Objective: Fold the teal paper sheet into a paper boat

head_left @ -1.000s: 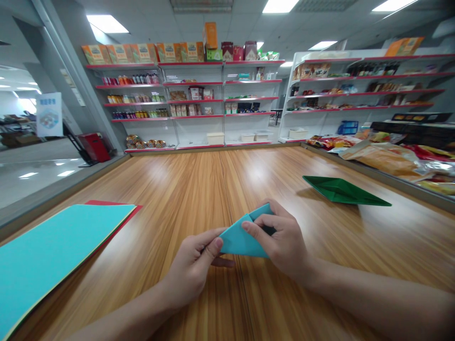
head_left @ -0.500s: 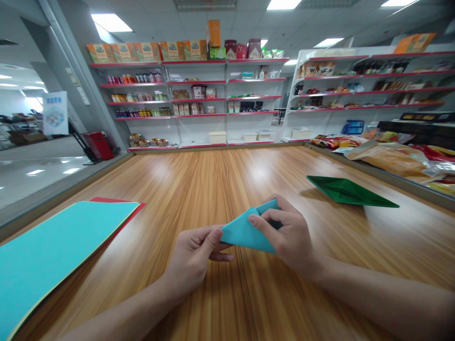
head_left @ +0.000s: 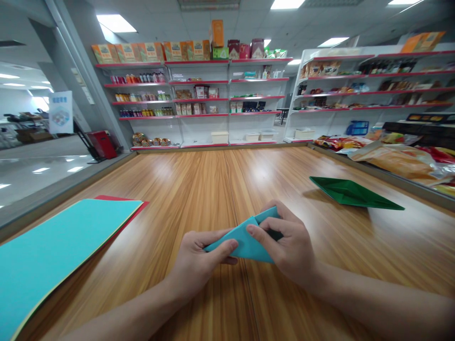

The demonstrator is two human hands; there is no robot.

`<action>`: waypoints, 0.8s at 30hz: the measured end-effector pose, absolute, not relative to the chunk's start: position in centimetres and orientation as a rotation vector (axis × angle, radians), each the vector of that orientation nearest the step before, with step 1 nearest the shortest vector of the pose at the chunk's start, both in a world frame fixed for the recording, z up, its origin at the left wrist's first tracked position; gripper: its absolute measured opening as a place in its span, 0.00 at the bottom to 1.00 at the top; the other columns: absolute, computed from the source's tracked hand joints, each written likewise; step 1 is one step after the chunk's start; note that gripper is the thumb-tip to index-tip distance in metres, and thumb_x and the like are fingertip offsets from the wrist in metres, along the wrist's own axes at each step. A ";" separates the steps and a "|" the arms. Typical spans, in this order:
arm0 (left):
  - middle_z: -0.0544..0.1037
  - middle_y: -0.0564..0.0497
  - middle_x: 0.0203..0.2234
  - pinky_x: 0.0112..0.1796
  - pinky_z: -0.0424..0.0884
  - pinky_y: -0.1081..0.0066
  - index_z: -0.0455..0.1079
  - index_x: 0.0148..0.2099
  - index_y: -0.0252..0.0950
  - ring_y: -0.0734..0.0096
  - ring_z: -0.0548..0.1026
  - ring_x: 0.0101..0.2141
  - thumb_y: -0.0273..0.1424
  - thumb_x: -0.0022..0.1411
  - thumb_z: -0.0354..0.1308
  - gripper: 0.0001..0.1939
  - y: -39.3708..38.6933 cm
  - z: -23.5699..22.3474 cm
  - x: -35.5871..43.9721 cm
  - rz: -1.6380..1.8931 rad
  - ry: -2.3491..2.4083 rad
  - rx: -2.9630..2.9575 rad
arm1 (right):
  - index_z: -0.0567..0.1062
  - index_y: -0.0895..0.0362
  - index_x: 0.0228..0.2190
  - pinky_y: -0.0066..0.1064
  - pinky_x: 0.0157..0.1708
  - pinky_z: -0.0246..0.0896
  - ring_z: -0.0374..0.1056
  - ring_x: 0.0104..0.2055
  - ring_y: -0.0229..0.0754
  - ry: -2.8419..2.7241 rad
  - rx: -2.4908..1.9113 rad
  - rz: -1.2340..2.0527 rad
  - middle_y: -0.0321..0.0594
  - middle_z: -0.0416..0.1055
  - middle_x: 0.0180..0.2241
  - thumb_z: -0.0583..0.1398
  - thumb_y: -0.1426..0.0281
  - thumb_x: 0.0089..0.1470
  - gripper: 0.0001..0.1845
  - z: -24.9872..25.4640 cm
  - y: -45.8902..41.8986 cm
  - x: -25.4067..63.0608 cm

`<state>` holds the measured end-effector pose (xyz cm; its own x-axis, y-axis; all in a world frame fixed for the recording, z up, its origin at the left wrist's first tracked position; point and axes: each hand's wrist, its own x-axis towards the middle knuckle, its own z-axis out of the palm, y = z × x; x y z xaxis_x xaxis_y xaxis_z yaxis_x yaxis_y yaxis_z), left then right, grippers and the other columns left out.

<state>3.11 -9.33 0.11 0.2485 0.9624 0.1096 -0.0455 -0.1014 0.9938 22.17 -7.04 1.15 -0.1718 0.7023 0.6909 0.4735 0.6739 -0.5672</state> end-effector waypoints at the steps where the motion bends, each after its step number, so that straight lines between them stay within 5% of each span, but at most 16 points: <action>1: 0.81 0.47 0.35 0.33 0.80 0.66 0.76 0.48 0.36 0.60 0.79 0.34 0.38 0.57 0.63 0.17 -9.3 0.1 3.1 1.109 0.942 1.361 | 0.70 0.58 0.16 0.32 0.25 0.56 0.60 0.27 0.38 -1.821 -0.941 0.276 0.37 0.60 0.24 0.61 0.68 0.54 0.17 1.1 -7.0 22.1; 24: 0.81 0.47 0.30 0.29 0.79 0.69 0.78 0.44 0.36 0.63 0.78 0.30 0.39 0.58 0.61 0.16 -9.3 0.0 3.1 1.146 1.016 1.383 | 0.69 0.58 0.15 0.31 0.24 0.56 0.60 0.26 0.37 -1.799 -0.954 0.294 0.36 0.60 0.23 0.61 0.67 0.53 0.18 1.3 -6.9 21.7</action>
<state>3.09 -9.33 0.05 0.1888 0.9753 0.1145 -0.0035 -0.1159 0.9933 21.71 -6.87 1.28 -0.1521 0.7214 0.6756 0.4691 0.6543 -0.5931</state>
